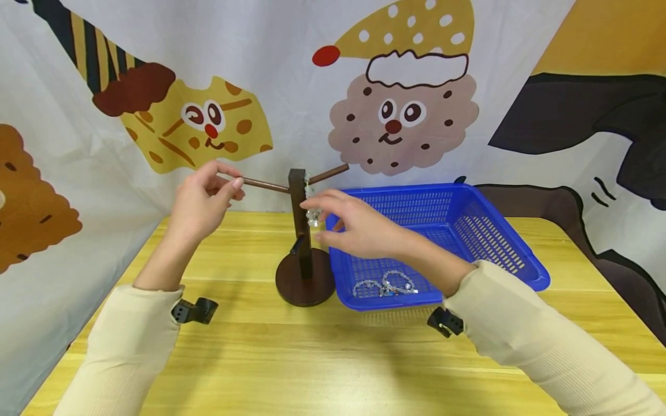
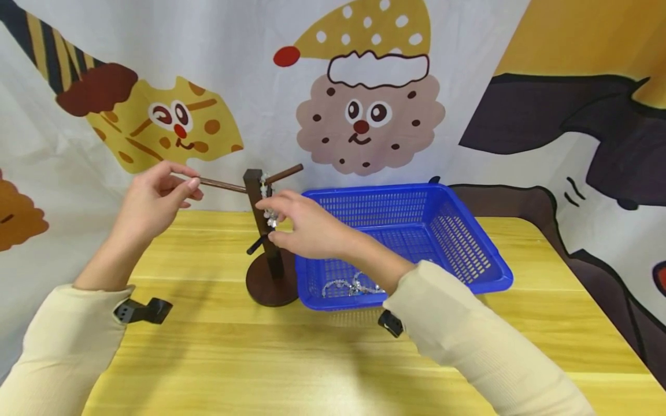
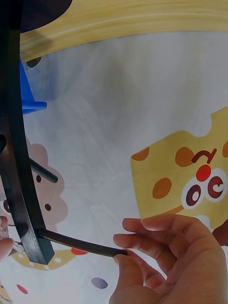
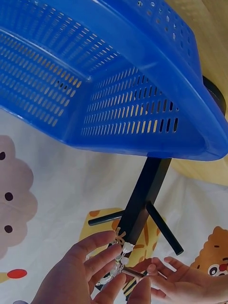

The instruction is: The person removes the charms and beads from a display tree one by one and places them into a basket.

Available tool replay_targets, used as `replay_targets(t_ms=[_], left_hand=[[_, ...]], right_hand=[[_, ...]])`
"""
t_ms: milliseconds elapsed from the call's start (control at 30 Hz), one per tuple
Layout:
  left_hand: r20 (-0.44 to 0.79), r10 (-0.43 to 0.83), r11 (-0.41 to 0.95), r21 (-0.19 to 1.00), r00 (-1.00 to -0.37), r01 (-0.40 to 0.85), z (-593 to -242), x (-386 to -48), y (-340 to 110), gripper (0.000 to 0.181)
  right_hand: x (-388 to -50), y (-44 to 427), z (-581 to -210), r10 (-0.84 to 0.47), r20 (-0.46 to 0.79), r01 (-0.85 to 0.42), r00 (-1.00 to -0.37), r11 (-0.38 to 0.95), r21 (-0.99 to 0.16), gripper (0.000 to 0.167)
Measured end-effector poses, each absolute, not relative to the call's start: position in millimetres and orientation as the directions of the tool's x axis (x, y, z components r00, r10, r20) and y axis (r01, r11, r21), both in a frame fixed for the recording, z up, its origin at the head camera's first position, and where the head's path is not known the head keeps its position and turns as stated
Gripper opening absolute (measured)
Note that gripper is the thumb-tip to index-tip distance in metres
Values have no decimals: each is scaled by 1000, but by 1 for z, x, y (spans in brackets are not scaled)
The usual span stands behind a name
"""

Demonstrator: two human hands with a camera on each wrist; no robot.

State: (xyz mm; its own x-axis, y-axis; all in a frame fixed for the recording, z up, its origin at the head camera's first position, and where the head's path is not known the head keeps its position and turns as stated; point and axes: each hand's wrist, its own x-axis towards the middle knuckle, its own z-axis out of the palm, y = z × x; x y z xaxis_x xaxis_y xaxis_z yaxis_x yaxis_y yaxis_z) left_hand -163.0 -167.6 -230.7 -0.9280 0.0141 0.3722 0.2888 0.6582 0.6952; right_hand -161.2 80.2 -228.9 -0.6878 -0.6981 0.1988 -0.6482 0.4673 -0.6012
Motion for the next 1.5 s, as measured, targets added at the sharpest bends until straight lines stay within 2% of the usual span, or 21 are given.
replay_targets(t_ms=[1500], left_hand=[[360, 17, 663, 694, -933, 280, -231, -164, -170, 26]], right_hand=[[-158, 124, -201, -650, 171, -610, -740, 542, -578, 47]])
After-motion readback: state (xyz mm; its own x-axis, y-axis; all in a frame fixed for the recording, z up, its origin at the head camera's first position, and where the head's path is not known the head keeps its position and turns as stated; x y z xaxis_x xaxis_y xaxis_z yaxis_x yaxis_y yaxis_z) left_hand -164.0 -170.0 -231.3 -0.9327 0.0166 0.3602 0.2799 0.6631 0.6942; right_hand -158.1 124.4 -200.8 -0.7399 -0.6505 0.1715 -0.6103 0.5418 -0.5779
